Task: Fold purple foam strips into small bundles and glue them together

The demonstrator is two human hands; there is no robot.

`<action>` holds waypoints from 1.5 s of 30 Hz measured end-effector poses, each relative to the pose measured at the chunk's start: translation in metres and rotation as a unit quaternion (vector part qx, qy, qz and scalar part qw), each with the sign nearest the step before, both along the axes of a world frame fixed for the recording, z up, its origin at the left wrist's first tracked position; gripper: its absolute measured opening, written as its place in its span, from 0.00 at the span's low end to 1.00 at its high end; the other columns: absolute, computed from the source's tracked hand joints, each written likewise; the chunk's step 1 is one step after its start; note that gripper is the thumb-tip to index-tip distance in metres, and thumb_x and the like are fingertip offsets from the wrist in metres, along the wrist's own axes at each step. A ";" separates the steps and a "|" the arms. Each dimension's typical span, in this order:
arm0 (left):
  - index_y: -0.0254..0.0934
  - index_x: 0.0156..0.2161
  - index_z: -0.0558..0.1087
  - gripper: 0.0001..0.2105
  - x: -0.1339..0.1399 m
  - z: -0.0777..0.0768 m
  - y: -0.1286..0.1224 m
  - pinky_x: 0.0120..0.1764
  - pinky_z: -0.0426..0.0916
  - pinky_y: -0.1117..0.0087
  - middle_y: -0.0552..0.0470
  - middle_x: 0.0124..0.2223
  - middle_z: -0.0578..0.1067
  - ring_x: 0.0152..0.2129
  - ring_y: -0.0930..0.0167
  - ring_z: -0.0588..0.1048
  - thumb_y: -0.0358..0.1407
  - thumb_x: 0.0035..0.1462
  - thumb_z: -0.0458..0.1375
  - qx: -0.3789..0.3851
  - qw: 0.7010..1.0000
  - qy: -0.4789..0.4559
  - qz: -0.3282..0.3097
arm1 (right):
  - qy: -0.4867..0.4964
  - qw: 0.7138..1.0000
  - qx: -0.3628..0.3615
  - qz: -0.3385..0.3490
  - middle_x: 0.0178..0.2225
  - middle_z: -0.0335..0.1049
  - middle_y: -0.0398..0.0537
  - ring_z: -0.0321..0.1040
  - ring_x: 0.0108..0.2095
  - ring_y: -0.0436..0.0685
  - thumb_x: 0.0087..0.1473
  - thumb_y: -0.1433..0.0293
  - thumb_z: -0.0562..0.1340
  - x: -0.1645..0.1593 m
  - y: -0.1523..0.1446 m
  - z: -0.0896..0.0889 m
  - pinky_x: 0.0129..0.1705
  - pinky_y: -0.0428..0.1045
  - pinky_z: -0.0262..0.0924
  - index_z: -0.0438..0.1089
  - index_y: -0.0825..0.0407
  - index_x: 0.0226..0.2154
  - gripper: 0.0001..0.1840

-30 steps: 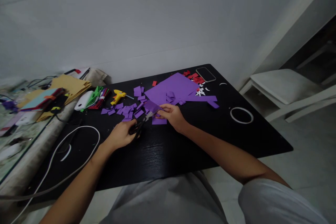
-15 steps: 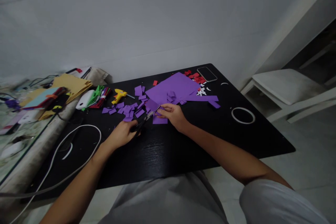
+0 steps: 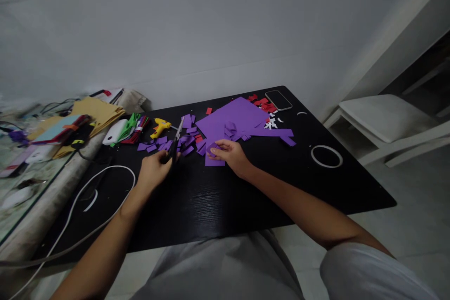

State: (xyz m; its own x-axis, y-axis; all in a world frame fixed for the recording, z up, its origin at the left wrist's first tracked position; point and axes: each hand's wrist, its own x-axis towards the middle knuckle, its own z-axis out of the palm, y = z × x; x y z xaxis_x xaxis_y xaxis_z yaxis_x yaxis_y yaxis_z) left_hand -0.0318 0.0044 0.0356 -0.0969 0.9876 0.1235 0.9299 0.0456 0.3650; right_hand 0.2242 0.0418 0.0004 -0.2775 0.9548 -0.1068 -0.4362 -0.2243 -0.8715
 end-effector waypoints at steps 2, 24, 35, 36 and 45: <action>0.38 0.31 0.72 0.22 -0.003 0.001 0.002 0.29 0.58 0.69 0.48 0.26 0.75 0.27 0.64 0.75 0.55 0.60 0.51 -0.013 0.999 0.041 0.032 | -0.001 1.000 -0.001 0.015 0.34 0.77 0.45 0.78 0.37 0.58 0.37 0.66 0.77 0.000 -0.001 0.000 0.47 0.57 0.74 0.75 0.53 0.33 0.20; 0.37 0.43 0.74 0.14 0.005 0.001 -0.004 0.45 0.68 0.62 0.42 0.47 0.76 0.48 0.58 0.73 0.44 0.63 0.52 0.040 0.997 0.063 0.011 | -0.100 0.989 0.067 0.083 0.25 0.78 0.46 0.76 0.26 0.53 0.37 0.67 0.77 -0.007 -0.013 -0.005 0.35 0.49 0.72 0.75 0.55 0.32 0.18; 0.35 0.37 0.71 0.09 0.038 -0.026 -0.017 0.36 0.66 0.71 0.51 0.32 0.72 0.30 0.72 0.70 0.38 0.66 0.53 0.083 0.931 -0.177 -0.308 | -0.159 0.978 0.124 0.058 0.27 0.78 0.44 0.76 0.29 0.53 0.37 0.67 0.76 -0.012 -0.020 -0.013 0.38 0.48 0.71 0.77 0.54 0.30 0.15; 0.35 0.37 0.70 0.08 0.037 -0.028 -0.016 0.36 0.66 0.71 0.51 0.32 0.72 0.30 0.72 0.70 0.37 0.66 0.54 0.095 0.927 -0.176 -0.316 | -0.154 0.978 0.124 0.063 0.27 0.78 0.44 0.76 0.30 0.53 0.38 0.66 0.76 -0.012 -0.020 -0.013 0.38 0.48 0.71 0.78 0.54 0.31 0.15; 0.35 0.38 0.71 0.05 0.036 -0.025 -0.017 0.35 0.67 0.71 0.50 0.33 0.73 0.30 0.72 0.71 0.34 0.65 0.55 0.120 0.915 -0.186 -0.337 | -0.124 0.983 0.106 0.084 0.29 0.79 0.48 0.77 0.30 0.54 0.41 0.61 0.75 -0.013 -0.021 -0.011 0.38 0.51 0.74 0.78 0.55 0.32 0.17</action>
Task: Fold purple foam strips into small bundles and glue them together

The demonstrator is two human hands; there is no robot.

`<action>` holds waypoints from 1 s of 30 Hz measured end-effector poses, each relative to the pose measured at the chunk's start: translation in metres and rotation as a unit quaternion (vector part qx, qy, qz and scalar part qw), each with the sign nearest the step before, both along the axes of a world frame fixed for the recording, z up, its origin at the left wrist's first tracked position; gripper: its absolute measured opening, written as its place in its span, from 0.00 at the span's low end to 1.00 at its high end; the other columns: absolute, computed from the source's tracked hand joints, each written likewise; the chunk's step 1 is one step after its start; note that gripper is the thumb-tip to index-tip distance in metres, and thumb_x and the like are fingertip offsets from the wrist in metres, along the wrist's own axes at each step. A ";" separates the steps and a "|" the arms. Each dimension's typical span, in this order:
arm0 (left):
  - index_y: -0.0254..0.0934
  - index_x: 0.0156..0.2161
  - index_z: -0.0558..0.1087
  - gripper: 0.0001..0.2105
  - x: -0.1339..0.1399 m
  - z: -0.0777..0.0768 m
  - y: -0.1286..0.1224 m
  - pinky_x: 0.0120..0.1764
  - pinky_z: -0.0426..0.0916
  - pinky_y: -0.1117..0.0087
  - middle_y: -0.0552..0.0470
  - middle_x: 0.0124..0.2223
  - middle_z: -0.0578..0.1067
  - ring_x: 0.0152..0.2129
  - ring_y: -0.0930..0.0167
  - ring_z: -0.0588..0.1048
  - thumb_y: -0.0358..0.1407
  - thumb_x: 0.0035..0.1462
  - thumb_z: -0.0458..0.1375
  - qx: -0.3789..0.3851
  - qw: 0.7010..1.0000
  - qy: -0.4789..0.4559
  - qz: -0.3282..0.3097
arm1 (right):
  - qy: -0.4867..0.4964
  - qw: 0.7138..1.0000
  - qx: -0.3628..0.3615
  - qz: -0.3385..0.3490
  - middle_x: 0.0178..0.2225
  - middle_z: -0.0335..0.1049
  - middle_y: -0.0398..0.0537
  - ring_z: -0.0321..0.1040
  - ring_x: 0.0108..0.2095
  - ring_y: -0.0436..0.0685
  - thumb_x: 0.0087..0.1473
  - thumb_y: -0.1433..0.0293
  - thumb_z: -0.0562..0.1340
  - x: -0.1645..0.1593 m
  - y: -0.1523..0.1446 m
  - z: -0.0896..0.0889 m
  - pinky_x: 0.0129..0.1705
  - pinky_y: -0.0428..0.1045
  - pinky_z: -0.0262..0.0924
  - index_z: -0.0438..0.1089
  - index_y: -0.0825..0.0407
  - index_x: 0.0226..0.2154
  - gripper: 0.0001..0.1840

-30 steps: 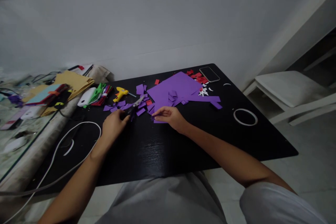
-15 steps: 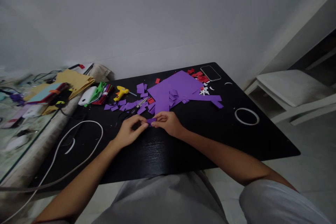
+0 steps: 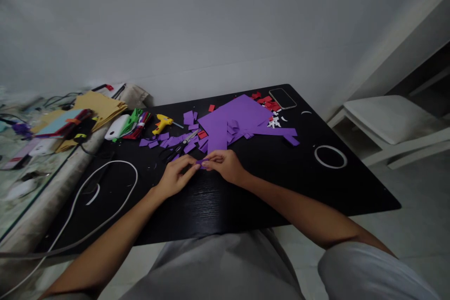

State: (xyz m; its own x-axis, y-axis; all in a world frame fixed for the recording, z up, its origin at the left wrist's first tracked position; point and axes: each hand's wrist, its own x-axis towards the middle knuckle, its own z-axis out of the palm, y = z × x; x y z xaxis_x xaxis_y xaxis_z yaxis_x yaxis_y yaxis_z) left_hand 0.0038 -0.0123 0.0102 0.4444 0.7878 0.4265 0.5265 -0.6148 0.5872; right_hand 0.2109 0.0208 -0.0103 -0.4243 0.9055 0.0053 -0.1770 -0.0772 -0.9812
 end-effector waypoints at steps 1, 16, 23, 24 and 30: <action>0.35 0.38 0.71 0.05 0.000 0.000 0.000 0.35 0.67 0.71 0.50 0.33 0.73 0.29 0.72 0.71 0.34 0.65 0.55 -0.001 1.000 -0.001 0.001 | 0.001 1.000 0.001 -0.001 0.29 0.79 0.48 0.77 0.30 0.54 0.41 0.61 0.75 0.000 0.000 0.000 0.38 0.51 0.74 0.78 0.55 0.32 0.17; 0.36 0.43 0.76 0.06 -0.003 -0.001 0.001 0.39 0.73 0.70 0.47 0.38 0.77 0.35 0.71 0.77 0.29 0.61 0.61 0.102 0.994 -0.029 0.002 | 0.018 0.998 0.060 -0.007 0.44 0.78 0.51 0.76 0.46 0.57 0.43 0.68 0.73 0.000 -0.002 -0.006 0.55 0.55 0.68 0.78 0.53 0.33 0.11; 0.36 0.45 0.75 0.08 -0.007 0.000 0.000 0.41 0.75 0.70 0.47 0.39 0.79 0.36 0.71 0.78 0.27 0.62 0.59 0.130 0.991 0.002 0.008 | 0.030 0.998 -0.033 0.043 0.42 0.76 0.47 0.75 0.42 0.57 0.41 0.73 0.72 0.002 0.001 -0.003 0.50 0.56 0.71 0.75 0.50 0.42 0.21; 0.36 0.45 0.76 0.08 -0.007 0.000 0.000 0.41 0.75 0.70 0.47 0.39 0.79 0.36 0.71 0.79 0.28 0.62 0.59 0.134 0.991 0.004 0.008 | 0.036 0.997 -0.044 0.052 0.42 0.75 0.47 0.75 0.43 0.57 0.42 0.74 0.71 0.002 0.002 -0.002 0.50 0.56 0.71 0.75 0.50 0.42 0.21; 0.36 0.44 0.76 0.07 -0.008 0.000 0.001 0.40 0.75 0.70 0.47 0.39 0.79 0.36 0.71 0.78 0.28 0.62 0.59 0.137 0.991 0.010 0.006 | 0.026 0.997 0.044 0.055 0.50 0.73 0.51 0.72 0.50 0.59 0.48 0.73 0.67 0.007 -0.002 0.004 0.52 0.57 0.69 0.77 0.50 0.41 0.14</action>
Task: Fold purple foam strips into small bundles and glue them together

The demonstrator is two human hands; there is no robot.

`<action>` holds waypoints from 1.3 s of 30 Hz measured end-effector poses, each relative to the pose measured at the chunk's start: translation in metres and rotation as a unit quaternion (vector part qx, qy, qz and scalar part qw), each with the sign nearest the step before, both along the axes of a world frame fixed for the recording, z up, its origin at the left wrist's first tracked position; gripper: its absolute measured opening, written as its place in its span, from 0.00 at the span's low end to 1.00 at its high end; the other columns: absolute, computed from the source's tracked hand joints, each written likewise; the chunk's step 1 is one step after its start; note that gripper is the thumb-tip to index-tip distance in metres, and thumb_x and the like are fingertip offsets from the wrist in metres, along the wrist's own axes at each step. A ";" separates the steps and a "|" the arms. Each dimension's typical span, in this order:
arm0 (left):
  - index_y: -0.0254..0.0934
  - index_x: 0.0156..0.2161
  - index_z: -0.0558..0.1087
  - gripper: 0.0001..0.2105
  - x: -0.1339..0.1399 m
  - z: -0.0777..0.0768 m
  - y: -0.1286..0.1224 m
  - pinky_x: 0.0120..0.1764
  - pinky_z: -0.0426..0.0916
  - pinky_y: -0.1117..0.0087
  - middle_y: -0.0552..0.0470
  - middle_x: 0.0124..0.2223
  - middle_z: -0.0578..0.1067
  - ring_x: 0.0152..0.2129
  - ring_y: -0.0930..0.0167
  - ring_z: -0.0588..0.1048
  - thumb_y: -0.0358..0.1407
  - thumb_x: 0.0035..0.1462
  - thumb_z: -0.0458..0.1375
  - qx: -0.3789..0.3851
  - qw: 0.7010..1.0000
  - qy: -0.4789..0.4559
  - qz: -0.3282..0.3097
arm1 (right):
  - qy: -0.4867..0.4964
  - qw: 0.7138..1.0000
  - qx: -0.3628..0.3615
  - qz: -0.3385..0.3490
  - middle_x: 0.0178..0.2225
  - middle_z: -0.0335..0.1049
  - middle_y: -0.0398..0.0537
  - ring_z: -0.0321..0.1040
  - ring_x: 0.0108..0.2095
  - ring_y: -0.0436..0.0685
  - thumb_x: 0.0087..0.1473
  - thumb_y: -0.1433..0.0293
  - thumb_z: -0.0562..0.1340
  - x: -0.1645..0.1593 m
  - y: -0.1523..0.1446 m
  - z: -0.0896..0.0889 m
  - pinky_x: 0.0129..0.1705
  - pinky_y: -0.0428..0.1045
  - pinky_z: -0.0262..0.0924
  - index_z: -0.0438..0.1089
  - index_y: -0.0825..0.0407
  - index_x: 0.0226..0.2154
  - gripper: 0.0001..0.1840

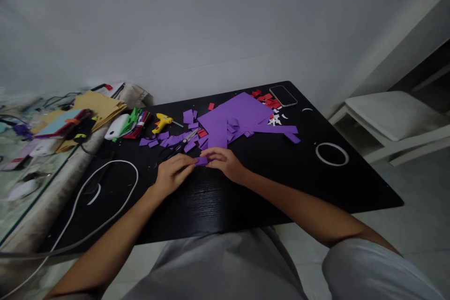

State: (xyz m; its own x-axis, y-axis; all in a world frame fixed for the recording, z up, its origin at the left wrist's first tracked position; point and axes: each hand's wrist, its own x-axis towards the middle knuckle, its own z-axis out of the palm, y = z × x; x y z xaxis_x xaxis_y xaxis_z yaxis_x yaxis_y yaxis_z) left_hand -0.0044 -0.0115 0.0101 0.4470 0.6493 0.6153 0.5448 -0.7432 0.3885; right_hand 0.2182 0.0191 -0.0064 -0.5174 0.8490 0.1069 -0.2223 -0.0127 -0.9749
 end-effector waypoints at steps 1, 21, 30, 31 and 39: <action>0.36 0.44 0.76 0.07 0.000 0.000 0.000 0.40 0.74 0.70 0.47 0.39 0.79 0.36 0.71 0.78 0.28 0.62 0.59 -0.003 1.000 0.000 0.001 | -0.020 0.998 0.053 -0.016 0.52 0.72 0.52 0.72 0.51 0.59 0.49 0.72 0.67 0.000 -0.001 0.001 0.53 0.56 0.68 0.77 0.50 0.40 0.12; 0.36 0.41 0.74 0.09 0.010 -0.009 -0.003 0.32 0.73 0.72 0.53 0.28 0.78 0.24 0.72 0.78 0.41 0.62 0.60 -0.270 0.954 -0.123 0.035 | -0.094 0.982 0.114 -0.115 0.34 0.81 0.47 0.78 0.32 0.55 0.53 0.63 0.68 -0.006 -0.009 -0.006 0.37 0.49 0.73 0.79 0.50 0.40 0.12; 0.32 0.35 0.73 0.16 0.019 -0.005 0.002 0.26 0.73 0.72 0.52 0.22 0.77 0.18 0.73 0.75 0.46 0.53 0.66 -0.448 0.840 -0.304 0.033 | -0.113 0.983 0.125 -0.071 0.34 0.79 0.47 0.77 0.32 0.53 0.49 0.64 0.70 -0.005 -0.008 -0.009 0.38 0.48 0.73 0.75 0.52 0.50 0.24; 0.32 0.35 0.73 0.16 0.019 -0.005 0.002 0.26 0.73 0.72 0.52 0.22 0.77 0.18 0.73 0.75 0.45 0.53 0.67 -0.451 0.836 -0.310 0.036 | -0.114 0.984 0.125 -0.063 0.35 0.79 0.47 0.77 0.33 0.53 0.49 0.64 0.71 -0.005 -0.008 -0.011 0.38 0.48 0.73 0.74 0.52 0.51 0.26; 0.33 0.35 0.73 0.16 0.019 -0.006 0.002 0.26 0.72 0.72 0.53 0.22 0.77 0.18 0.73 0.75 0.45 0.53 0.67 -0.452 0.834 -0.314 0.042 | -0.131 0.981 0.125 -0.063 0.32 0.77 0.45 0.75 0.33 0.52 0.49 0.66 0.70 -0.005 -0.006 -0.014 0.40 0.49 0.72 0.74 0.51 0.50 0.25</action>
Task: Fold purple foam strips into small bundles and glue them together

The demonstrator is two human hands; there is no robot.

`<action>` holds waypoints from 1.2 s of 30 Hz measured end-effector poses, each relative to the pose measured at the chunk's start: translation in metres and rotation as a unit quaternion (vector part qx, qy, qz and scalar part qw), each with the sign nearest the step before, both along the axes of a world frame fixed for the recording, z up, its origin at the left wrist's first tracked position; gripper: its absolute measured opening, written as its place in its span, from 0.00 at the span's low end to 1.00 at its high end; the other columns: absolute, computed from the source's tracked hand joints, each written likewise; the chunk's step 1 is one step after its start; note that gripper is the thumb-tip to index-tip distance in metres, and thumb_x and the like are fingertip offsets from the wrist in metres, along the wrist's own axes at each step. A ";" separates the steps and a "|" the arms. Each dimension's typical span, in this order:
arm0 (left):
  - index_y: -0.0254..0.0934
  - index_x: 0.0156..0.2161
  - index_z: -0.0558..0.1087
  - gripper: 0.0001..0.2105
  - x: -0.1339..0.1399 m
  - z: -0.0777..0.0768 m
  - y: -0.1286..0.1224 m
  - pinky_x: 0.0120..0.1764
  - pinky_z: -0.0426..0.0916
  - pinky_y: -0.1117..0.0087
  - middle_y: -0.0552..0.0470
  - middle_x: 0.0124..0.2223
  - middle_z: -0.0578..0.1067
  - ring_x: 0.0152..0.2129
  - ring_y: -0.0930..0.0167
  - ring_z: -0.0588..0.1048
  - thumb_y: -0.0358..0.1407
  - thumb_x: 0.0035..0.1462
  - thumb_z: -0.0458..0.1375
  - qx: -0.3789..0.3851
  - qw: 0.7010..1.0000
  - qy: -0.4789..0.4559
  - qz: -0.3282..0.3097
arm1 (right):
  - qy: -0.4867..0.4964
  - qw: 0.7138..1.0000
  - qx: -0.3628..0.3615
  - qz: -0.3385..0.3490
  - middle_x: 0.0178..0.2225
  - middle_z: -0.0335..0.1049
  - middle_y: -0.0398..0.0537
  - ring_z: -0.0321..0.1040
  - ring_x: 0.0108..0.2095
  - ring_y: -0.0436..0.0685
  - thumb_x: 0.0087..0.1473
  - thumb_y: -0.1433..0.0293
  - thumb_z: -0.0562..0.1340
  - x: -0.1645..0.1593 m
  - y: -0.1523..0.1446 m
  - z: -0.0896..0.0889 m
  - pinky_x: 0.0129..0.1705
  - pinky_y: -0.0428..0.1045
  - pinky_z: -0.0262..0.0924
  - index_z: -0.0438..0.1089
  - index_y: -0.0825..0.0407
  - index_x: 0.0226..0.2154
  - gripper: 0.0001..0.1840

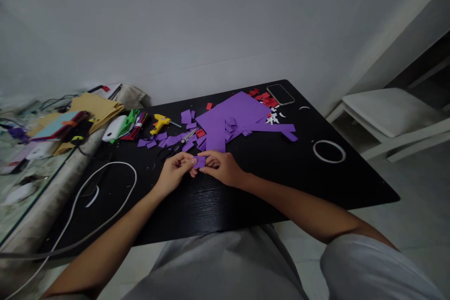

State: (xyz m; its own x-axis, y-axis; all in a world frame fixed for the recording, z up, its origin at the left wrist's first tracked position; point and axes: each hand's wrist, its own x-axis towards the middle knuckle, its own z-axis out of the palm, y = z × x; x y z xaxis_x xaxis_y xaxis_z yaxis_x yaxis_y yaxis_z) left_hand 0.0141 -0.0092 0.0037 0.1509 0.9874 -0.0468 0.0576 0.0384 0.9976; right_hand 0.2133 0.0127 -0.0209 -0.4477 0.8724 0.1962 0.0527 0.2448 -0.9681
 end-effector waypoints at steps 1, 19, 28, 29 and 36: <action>0.33 0.35 0.73 0.16 0.000 0.000 0.000 0.26 0.72 0.72 0.53 0.22 0.77 0.18 0.73 0.75 0.45 0.53 0.67 0.000 1.000 0.000 0.000 | 0.003 1.000 0.001 0.004 0.32 0.76 0.44 0.75 0.33 0.52 0.49 0.66 0.70 0.000 0.000 0.000 0.40 0.49 0.72 0.73 0.51 0.51 0.25; 0.36 0.43 0.72 0.13 -0.019 -0.003 0.007 0.33 0.73 0.70 0.52 0.31 0.77 0.26 0.71 0.77 0.45 0.61 0.58 0.121 0.984 0.124 0.048 | 0.113 0.984 -0.130 0.052 0.38 0.76 0.46 0.77 0.34 0.53 0.47 0.71 0.68 -0.004 0.004 0.002 0.41 0.50 0.74 0.74 0.51 0.46 0.20; 0.30 0.46 0.73 0.15 -0.099 0.032 0.109 0.51 0.67 0.58 0.34 0.49 0.75 0.48 0.55 0.73 0.36 0.55 0.58 0.071 0.800 0.562 0.196 | 0.148 0.967 -0.206 0.032 0.34 0.75 0.47 0.77 0.35 0.56 0.45 0.67 0.71 -0.006 0.005 0.002 0.37 0.53 0.76 0.73 0.52 0.40 0.17; 0.28 0.50 0.72 0.19 -0.104 0.031 0.120 0.52 0.66 0.57 0.31 0.52 0.73 0.51 0.52 0.72 0.38 0.55 0.58 0.054 0.778 0.592 0.201 | 0.149 0.966 -0.207 0.032 0.34 0.75 0.47 0.77 0.34 0.56 0.45 0.67 0.72 -0.006 0.005 0.002 0.37 0.54 0.76 0.72 0.52 0.39 0.18; 0.20 0.53 0.68 0.25 -0.106 0.014 0.150 0.50 0.65 0.47 0.20 0.54 0.69 0.53 0.41 0.69 0.40 0.56 0.56 0.006 0.716 0.668 0.202 | 0.127 0.969 -0.209 0.019 0.33 0.76 0.46 0.76 0.32 0.54 0.40 0.66 0.75 -0.004 0.008 0.004 0.40 0.53 0.73 0.71 0.53 0.40 0.23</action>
State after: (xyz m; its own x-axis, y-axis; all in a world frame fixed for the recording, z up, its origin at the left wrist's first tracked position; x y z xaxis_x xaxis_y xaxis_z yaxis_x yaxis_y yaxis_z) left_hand -0.0924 0.1411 0.0181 -0.3191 0.9393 0.1260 0.9475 0.3135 0.0627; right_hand 0.2095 0.0208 -0.0171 -0.4645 0.8833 -0.0636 -0.2020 -0.1756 -0.9635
